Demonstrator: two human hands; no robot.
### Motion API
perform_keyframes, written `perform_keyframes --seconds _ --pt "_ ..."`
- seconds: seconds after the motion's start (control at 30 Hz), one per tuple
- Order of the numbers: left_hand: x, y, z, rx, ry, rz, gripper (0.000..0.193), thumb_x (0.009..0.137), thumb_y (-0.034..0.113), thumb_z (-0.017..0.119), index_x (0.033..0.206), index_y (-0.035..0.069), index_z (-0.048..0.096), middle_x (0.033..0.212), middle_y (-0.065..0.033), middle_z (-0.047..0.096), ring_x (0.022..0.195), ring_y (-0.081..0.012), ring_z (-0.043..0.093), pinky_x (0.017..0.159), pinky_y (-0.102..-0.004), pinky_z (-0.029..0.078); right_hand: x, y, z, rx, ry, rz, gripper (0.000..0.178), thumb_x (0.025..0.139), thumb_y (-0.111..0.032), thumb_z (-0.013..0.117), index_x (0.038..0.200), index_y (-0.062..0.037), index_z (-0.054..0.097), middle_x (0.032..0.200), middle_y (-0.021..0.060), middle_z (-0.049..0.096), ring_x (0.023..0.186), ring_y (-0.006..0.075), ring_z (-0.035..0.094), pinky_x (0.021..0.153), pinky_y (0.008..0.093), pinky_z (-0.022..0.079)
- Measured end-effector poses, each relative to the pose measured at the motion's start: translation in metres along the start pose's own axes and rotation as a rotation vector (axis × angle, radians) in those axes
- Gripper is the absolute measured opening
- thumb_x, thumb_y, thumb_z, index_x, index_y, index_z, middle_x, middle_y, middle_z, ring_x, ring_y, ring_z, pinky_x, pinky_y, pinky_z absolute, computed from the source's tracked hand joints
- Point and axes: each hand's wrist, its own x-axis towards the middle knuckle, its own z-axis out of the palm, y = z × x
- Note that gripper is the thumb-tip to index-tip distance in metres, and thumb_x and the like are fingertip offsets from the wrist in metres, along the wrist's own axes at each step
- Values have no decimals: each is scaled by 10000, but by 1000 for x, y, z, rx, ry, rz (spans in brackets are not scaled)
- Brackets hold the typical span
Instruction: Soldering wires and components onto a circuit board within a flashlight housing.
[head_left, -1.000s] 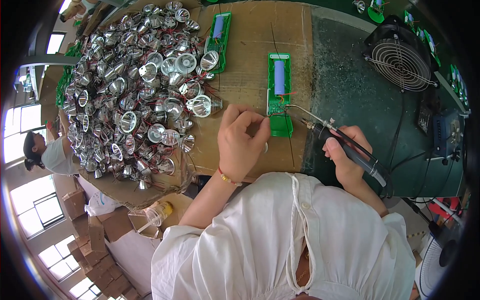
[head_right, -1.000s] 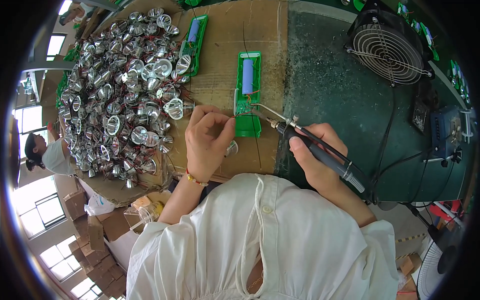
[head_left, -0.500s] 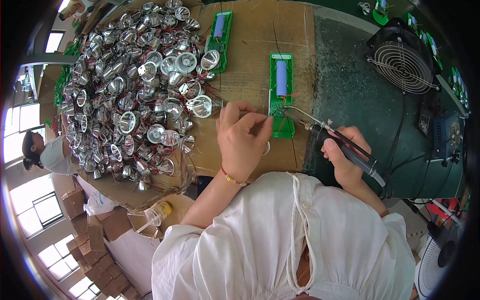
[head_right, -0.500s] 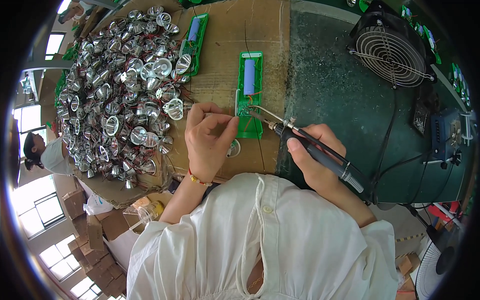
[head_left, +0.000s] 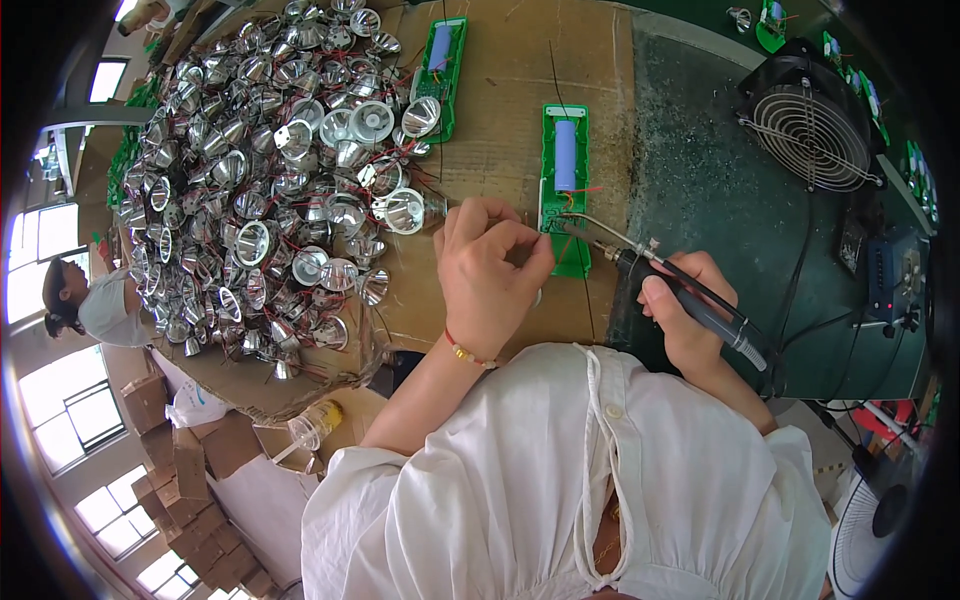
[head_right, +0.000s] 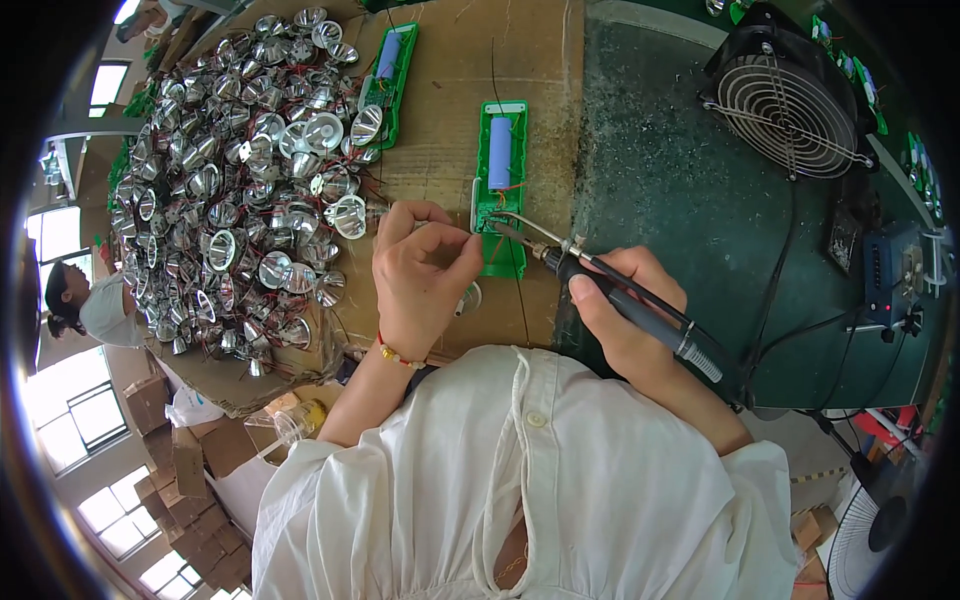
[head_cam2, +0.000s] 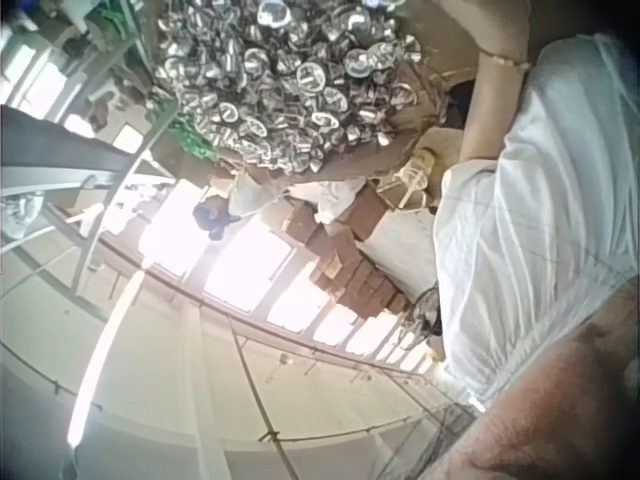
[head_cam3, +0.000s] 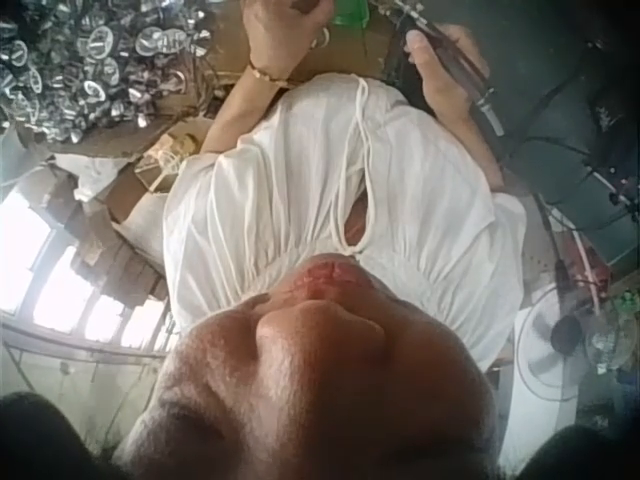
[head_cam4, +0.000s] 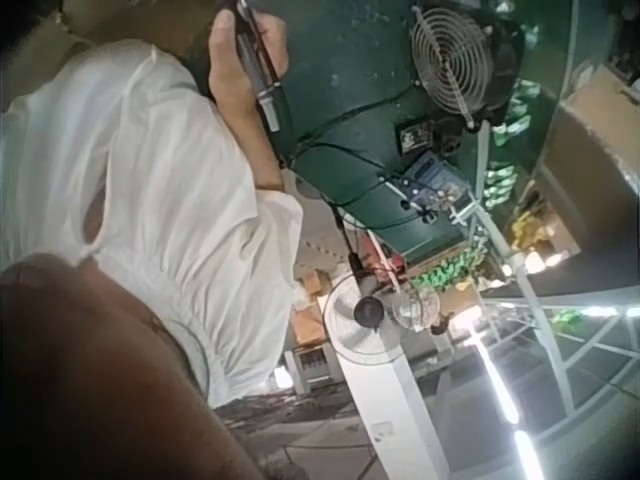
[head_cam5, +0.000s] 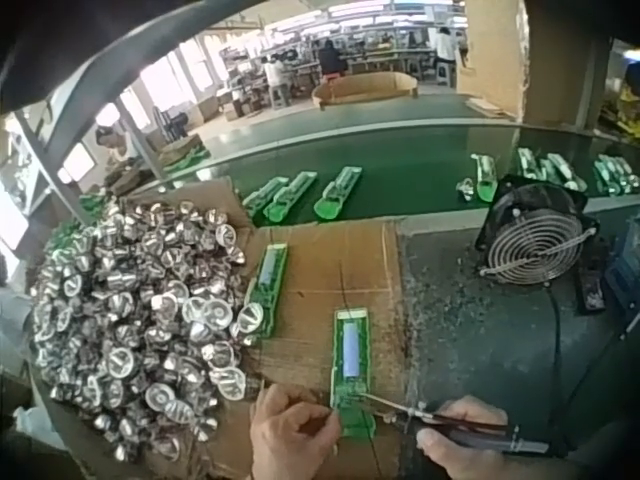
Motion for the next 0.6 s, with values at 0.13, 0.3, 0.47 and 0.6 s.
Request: perform_keyframes --seconds 0.13,0.3,0.47,0.6 --pt "2 -1 0 -7 14 3 83 610 102 693 607 78 614 801 -28 530 761 -214 498 689 -342 356 -1 1 2 19 7 38 142 781 -63 642 860 12 550 696 53 603 623 66 549 564 204 448" --pt "3 0 1 -7 6 -1 86 605 103 691 600 78 609 791 -28 528 754 -213 499 692 -341 357 -3 -2 1 27 46 51 173 802 -130 608 860 11 524 636 82 579 525 95 533 479 204 434" --pt "2 -1 0 -7 -4 -11 85 605 100 689 596 79 607 788 -27 526 751 -213 500 693 -338 357 -4 -1 0 25 67 5 179 806 -135 606 870 9 519 651 85 580 533 103 535 480 211 433" --pt "2 -1 -1 -7 -11 -26 91 605 108 692 597 83 605 785 -29 525 745 -212 499 693 -333 353 -4 -1 -1 18 46 -4 176 807 -128 603 879 10 520 654 85 579 540 103 537 481 211 433"
